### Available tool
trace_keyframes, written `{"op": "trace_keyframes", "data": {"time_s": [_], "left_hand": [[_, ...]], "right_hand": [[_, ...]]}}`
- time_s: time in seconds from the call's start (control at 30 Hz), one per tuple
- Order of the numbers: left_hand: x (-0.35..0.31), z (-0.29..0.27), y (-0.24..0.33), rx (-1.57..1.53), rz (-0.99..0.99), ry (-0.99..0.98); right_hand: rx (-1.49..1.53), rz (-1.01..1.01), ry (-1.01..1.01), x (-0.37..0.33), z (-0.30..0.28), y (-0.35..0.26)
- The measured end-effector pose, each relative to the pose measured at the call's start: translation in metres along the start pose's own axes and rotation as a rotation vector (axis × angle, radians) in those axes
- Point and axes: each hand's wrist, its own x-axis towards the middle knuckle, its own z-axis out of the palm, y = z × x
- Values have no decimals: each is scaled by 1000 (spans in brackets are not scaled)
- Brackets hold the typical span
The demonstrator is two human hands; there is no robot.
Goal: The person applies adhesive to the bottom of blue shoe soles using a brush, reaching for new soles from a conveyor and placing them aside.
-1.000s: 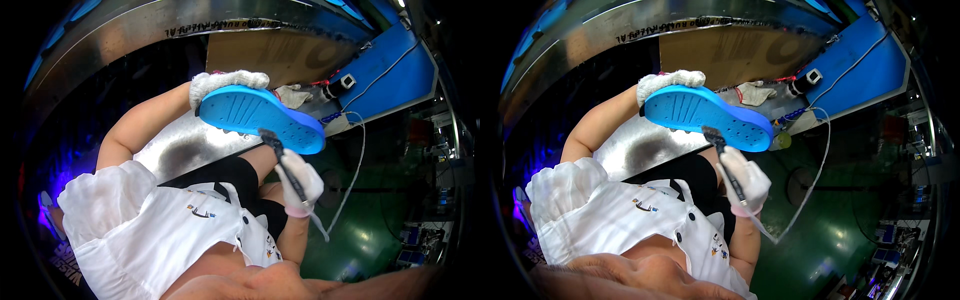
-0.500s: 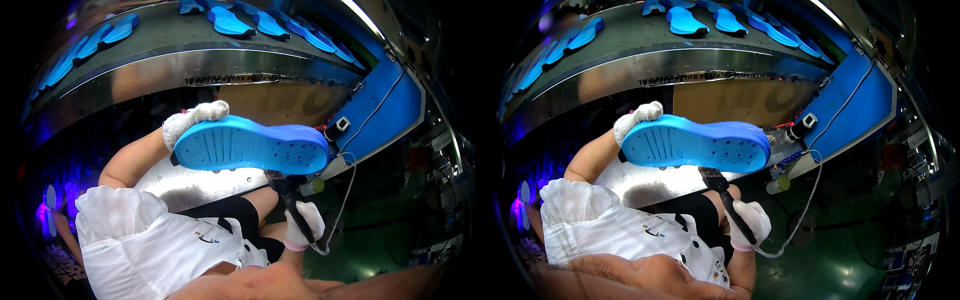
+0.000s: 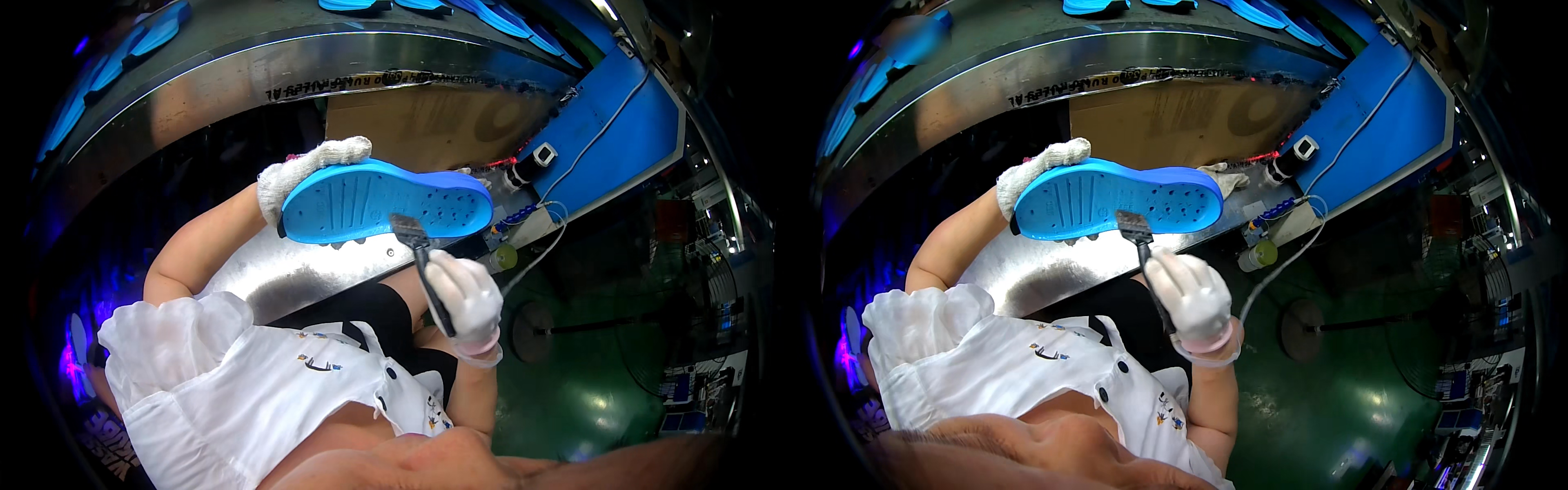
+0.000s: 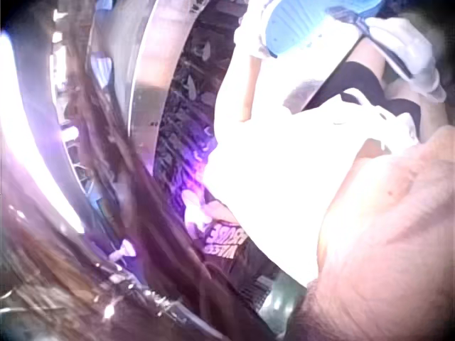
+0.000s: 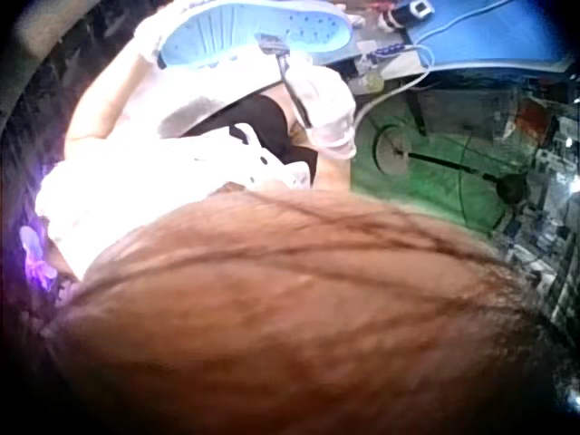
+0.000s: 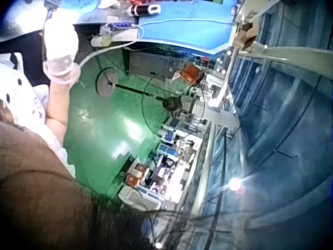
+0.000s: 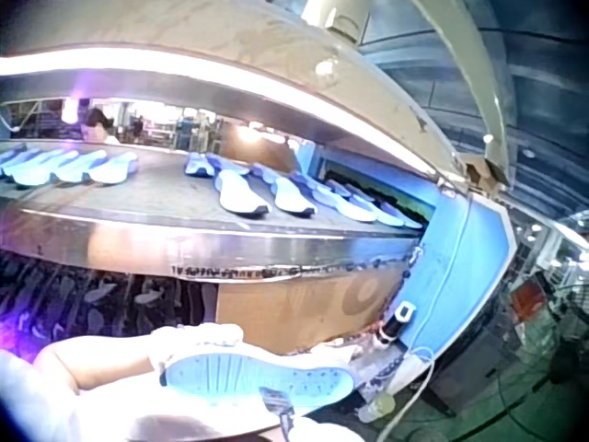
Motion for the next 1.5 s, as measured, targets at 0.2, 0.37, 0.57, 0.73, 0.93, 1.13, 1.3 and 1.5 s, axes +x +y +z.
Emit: {"op": "trace_keyframes", "data": {"time_s": [0.2,0.37,0.57,0.73,0.93,1.13,1.3,1.5], "left_hand": [[3,5,-5,-18,-30,-56],[7,5,-7,-23,18,10],[10,-1,-13,-16,-44,-83],[9,3,-12,28,26,18],[3,3,-8,4,-1,53],[17,-10,-22,-43,84,-19],[21,-4,-26,-247,79,-195],[63,-2,-92,-956,-162,-961]], "right_hand": [[-1,-42,23,6,13,-6],[198,3,-12,0,19,-15],[141,135,151,3,7,-2],[181,61,-37,2,16,-5],[240,258,153,-13,10,14],[389,214,23,-6,8,-10],[397,373,184,-15,21,3],[999,738,863,-1,16,26]]}}
